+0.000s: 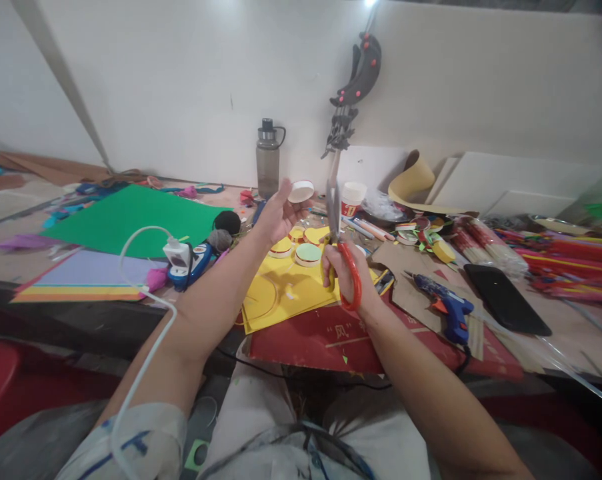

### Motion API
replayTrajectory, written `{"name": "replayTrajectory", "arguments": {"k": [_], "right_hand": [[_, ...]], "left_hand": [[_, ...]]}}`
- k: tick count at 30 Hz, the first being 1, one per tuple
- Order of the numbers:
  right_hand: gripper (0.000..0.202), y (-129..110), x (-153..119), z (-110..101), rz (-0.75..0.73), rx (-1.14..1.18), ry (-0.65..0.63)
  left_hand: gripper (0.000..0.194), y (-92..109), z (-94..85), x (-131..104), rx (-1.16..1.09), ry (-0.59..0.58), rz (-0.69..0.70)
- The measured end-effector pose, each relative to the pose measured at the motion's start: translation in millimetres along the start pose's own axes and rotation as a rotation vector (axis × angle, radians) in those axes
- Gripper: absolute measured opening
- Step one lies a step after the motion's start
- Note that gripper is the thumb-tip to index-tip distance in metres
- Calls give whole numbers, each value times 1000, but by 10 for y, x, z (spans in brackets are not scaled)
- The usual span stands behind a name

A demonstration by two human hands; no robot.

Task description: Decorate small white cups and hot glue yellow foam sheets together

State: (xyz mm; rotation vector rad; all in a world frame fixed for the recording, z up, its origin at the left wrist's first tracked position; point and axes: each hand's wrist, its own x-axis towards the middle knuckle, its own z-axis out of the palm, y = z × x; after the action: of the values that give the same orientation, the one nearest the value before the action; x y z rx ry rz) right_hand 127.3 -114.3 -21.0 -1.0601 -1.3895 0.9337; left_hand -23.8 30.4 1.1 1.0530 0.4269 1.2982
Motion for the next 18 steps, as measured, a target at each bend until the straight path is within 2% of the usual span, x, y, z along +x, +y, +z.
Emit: {"name": "replayTrajectory", "arguments": {"k": [2, 6, 11, 15, 18], "right_hand": [[41, 50, 59, -26, -68, 37, 108], [43, 147, 179, -68, -157, 158, 221], [44, 182, 242, -80, -223, 207, 351], [45, 174, 271, -102, -251, 241, 396], [45, 175, 275, -122, -233, 241, 393]], "left_hand": [[52, -14, 4, -39, 49, -101, 56], [66, -91, 0, -59, 179, -287, 123], [78, -182, 8, -40, 320, -422, 112], [81, -182, 72, -81, 344, -536, 75], [73, -159, 116, -133, 374, -520, 87]]}}
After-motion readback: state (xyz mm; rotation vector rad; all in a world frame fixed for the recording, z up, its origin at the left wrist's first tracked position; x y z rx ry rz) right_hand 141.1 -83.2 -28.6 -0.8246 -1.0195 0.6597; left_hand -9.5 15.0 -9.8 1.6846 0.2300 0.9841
